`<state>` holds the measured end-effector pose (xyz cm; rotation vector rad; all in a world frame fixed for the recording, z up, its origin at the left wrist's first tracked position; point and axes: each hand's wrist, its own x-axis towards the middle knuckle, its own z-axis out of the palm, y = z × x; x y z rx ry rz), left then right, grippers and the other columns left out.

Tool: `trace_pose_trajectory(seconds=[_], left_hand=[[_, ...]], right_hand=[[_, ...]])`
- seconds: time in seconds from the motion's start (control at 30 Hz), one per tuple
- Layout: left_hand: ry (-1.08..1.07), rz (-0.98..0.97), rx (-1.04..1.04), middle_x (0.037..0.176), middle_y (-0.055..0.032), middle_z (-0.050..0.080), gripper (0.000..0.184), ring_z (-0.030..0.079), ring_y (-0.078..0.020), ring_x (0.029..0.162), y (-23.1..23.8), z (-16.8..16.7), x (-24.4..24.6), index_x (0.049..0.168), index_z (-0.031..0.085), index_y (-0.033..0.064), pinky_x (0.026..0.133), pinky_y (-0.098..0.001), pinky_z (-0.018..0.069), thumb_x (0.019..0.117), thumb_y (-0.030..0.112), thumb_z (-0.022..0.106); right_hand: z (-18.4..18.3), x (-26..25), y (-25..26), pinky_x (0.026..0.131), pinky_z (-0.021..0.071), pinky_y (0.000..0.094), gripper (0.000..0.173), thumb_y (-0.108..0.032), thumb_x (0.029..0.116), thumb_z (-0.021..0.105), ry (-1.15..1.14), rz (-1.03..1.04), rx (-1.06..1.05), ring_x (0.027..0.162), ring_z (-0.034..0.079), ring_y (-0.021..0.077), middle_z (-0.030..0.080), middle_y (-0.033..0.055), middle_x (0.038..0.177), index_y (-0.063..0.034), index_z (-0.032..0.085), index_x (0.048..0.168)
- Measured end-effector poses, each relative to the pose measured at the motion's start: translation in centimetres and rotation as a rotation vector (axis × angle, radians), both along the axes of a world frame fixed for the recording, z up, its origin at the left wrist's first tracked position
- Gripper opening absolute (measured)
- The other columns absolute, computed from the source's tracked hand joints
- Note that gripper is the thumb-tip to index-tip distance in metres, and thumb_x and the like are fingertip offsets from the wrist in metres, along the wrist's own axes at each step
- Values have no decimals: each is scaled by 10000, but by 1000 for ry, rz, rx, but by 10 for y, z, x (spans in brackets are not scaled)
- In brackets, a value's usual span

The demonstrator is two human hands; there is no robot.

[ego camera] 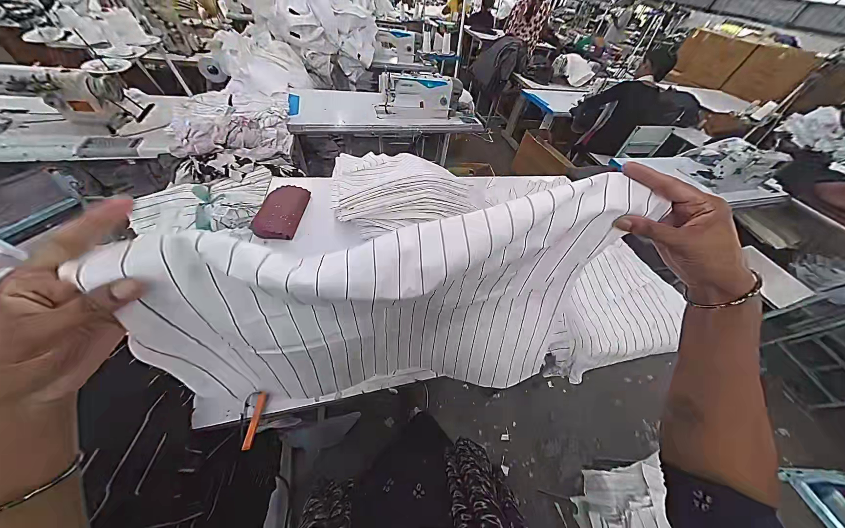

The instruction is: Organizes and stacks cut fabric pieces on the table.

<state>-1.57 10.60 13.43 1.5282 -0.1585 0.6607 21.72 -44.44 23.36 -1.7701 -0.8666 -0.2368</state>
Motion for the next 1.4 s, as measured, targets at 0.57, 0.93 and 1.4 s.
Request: trace_pose_trajectory(seconds=[0.57, 0.93, 1.4], left_hand=[[-102, 941, 203, 1028, -119, 639, 226, 621, -41, 985, 21, -78, -33, 1076, 579, -165, 919, -241, 523, 974, 34, 548], [-720, 280, 365, 1170, 125, 597, 143, 498, 18, 1250, -241, -17, 85, 914, 545, 221, 1110, -203, 359, 1042, 280, 569], [-583, -192, 884, 1398, 54, 604, 205, 361, -84, 1471, -245, -32, 9, 1057, 624, 157, 1264, -409, 75, 1096, 136, 424]], right_hand=[[-61, -86, 0, 798, 572, 136, 261, -420, 1035, 545, 216, 410, -59, 866, 684, -97, 757, -187, 928, -282, 765, 1002], [-67, -90, 153, 969, 543, 199, 72, -159, 927, 737, 32, 693, 159, 1103, 671, 0, 761, -63, 1093, -148, 768, 991], [-68, -31, 211, 879, 554, 223, 150, 14, 959, 630, -161, 45, 279, 969, 689, 59, 730, 118, 1077, 101, 681, 1069]])
